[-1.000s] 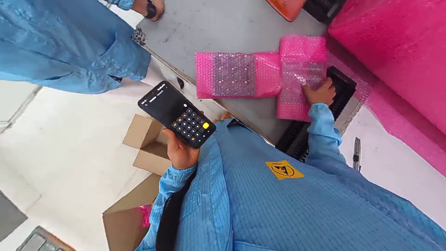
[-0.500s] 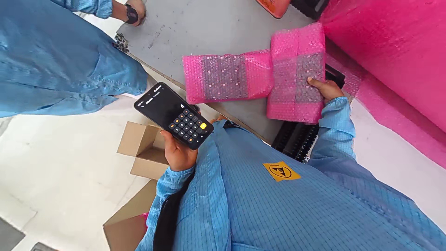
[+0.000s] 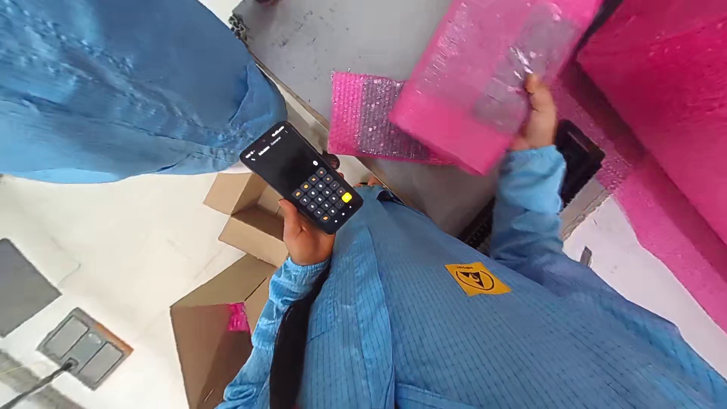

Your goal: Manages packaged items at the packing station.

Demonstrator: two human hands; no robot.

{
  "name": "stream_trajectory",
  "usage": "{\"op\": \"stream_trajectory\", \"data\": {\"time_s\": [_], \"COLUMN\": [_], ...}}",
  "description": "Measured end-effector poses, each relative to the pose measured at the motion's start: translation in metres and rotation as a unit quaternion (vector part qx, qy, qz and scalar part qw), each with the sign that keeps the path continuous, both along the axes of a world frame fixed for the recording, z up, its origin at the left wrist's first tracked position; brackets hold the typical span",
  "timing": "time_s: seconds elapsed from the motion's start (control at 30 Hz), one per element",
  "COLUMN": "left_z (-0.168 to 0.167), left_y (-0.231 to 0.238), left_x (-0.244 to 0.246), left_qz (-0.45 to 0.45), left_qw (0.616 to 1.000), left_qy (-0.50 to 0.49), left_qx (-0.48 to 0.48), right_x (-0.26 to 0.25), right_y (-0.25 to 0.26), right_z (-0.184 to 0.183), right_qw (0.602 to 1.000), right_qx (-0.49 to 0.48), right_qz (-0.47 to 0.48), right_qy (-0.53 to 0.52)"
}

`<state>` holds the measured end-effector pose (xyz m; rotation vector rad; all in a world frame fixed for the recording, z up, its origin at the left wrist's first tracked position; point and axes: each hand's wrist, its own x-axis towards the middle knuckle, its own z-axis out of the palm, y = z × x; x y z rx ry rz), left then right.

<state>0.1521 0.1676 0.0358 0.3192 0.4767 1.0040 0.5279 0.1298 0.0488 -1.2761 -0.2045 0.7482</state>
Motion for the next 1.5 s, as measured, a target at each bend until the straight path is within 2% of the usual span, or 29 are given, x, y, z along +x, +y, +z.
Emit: {"op": "stream_trajectory", "data": {"time_s": [0.17,0.27,0.43,0.57,0.7,0.9,1.0,1.03,1.07,1.13,1.2,1.27,1.43,1.5], "left_z": [0.005,0.006,0.004,0.005,0.006,0.002,0.001,0.002,0.002,0.003,0.002,0.001,-0.001,0.0], "left_y": [-0.007,-0.01,-0.011,-0.01,-0.008,-0.008,-0.009,-0.01,-0.01,-0.011,-0.012,-0.014,-0.023,-0.028], "left_x": [-0.004,-0.011,-0.016,-0.014,-0.009,-0.01,-0.01,-0.01,-0.011,-0.012,-0.014,-0.018,-0.032,-0.038], "left_qz": [0.03,0.064,0.103,0.105,0.097,0.084,0.084,0.086,0.086,0.089,0.093,0.099,0.118,0.122], "left_qw": [0.999,0.997,0.994,0.994,0.995,0.996,0.996,0.995,0.995,0.995,0.995,0.994,0.992,0.992], "left_qy": [0.008,0.009,0.013,0.02,0.032,0.026,0.036,0.04,0.04,0.037,0.038,0.042,0.024,0.011], "left_qx": [0.026,0.031,0.023,0.015,0.011,0.008,0.011,0.01,0.009,0.005,0.009,0.015,0.023,0.029], "right_x": [-0.048,-0.074,-0.087,-0.077,-0.056,-0.029,-0.022,-0.018,-0.012,-0.002,-0.003,-0.01,-0.03,-0.048], "right_y": [0.103,0.142,0.186,0.207,0.218,0.201,0.184,0.178,0.171,0.158,0.145,0.133,0.118,0.115], "right_z": [-0.021,-0.025,-0.038,-0.062,-0.088,-0.094,-0.089,-0.089,-0.092,-0.101,-0.111,-0.122,-0.121,-0.107], "right_qw": [0.993,0.983,0.958,0.946,0.947,0.944,0.945,0.93,0.897,0.807,0.738,0.7,0.682,0.697], "right_qx": [0.009,0.001,-0.045,-0.086,-0.097,-0.182,-0.202,-0.216,-0.238,-0.277,-0.309,-0.329,-0.362,-0.333], "right_qz": [-0.091,-0.141,-0.154,-0.126,-0.005,0.204,0.257,0.286,0.317,0.371,0.412,0.411,0.355,0.34], "right_qy": [0.068,0.114,0.238,0.286,0.307,0.187,0.012,-0.087,-0.196,-0.367,-0.435,-0.483,-0.527,-0.536]}}
